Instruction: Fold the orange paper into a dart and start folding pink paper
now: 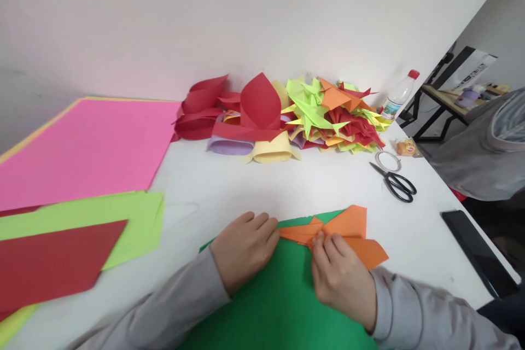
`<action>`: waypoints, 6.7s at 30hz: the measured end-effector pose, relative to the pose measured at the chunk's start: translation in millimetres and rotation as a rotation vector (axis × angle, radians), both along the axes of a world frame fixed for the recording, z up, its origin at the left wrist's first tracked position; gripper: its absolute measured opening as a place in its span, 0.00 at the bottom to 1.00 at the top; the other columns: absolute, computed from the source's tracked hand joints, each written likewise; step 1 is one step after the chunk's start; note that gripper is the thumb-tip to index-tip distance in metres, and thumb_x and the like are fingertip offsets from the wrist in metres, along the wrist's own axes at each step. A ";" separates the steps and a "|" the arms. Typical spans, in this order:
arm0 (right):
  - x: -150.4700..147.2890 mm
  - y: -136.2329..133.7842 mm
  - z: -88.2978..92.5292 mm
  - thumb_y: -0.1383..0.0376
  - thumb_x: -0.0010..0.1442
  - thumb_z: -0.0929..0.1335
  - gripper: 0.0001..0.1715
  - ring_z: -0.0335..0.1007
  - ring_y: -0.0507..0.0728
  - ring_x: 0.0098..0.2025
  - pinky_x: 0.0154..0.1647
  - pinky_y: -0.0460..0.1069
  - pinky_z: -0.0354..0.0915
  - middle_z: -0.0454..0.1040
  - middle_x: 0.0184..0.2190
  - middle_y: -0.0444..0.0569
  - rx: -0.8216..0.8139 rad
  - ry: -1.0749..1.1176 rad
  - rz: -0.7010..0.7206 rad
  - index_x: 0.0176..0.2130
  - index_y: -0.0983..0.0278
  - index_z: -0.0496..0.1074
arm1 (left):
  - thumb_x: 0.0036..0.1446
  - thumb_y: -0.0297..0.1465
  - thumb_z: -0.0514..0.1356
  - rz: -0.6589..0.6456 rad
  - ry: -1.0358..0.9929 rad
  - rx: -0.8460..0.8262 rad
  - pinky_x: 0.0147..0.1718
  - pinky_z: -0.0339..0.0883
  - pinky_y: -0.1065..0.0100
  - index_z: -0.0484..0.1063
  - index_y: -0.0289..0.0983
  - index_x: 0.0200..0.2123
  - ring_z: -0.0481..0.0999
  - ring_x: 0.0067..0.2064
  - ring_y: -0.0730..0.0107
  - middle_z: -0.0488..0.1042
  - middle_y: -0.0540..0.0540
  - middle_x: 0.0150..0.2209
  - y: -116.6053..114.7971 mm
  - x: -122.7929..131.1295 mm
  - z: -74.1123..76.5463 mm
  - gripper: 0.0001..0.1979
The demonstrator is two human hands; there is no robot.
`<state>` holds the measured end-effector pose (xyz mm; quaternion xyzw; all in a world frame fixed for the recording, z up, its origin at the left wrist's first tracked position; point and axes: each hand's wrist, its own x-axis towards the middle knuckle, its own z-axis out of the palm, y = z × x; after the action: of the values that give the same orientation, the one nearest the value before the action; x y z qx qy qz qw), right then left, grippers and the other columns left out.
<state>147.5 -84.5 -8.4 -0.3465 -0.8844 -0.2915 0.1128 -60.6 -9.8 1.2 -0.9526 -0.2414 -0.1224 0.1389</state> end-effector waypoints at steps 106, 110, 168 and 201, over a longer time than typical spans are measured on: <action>5.6 -4.1 0.0 0.78 0.56 0.59 0.19 0.68 0.62 0.40 0.48 0.58 0.62 0.74 0.40 0.64 -0.093 0.060 -0.132 0.41 0.79 0.75 | 0.59 0.46 0.52 0.453 -0.238 0.021 0.55 0.57 0.41 0.71 0.32 0.51 0.67 0.58 0.39 0.70 0.27 0.55 -90.8 48.1 -57.4 0.26; 5.3 -4.3 -2.7 0.78 0.56 0.60 0.17 0.68 0.62 0.39 0.47 0.58 0.62 0.73 0.40 0.64 -0.093 0.052 -0.135 0.41 0.79 0.75 | 0.54 0.50 0.55 0.522 -0.222 -0.026 0.56 0.54 0.39 0.72 0.31 0.50 0.67 0.57 0.35 0.70 0.26 0.54 -92.1 50.1 -57.2 0.31; 29.2 -39.8 4.2 0.71 0.63 0.60 0.18 0.64 0.66 0.55 0.60 0.65 0.54 0.75 0.49 0.57 -0.047 0.207 -0.417 0.49 0.72 0.72 | 0.57 0.37 0.55 0.076 -0.266 -0.127 0.48 0.63 0.57 0.76 0.29 0.43 0.67 0.51 0.52 0.73 0.35 0.48 -55.8 70.0 -39.0 0.19; 72.9 -43.7 33.8 0.76 0.61 0.56 0.29 0.60 0.67 0.60 0.59 0.65 0.55 0.65 0.59 0.60 -0.055 -0.010 -0.605 0.61 0.73 0.60 | 0.63 0.39 0.51 0.121 -0.090 -0.252 0.53 0.57 0.59 0.73 0.32 0.52 0.65 0.56 0.55 0.70 0.40 0.57 -59.8 67.7 -28.0 0.22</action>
<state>220.4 -128.1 25.4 -0.5956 -0.7492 -0.2896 0.0069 7.1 -69.6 -26.8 -0.9398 -0.3176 -0.1250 0.0144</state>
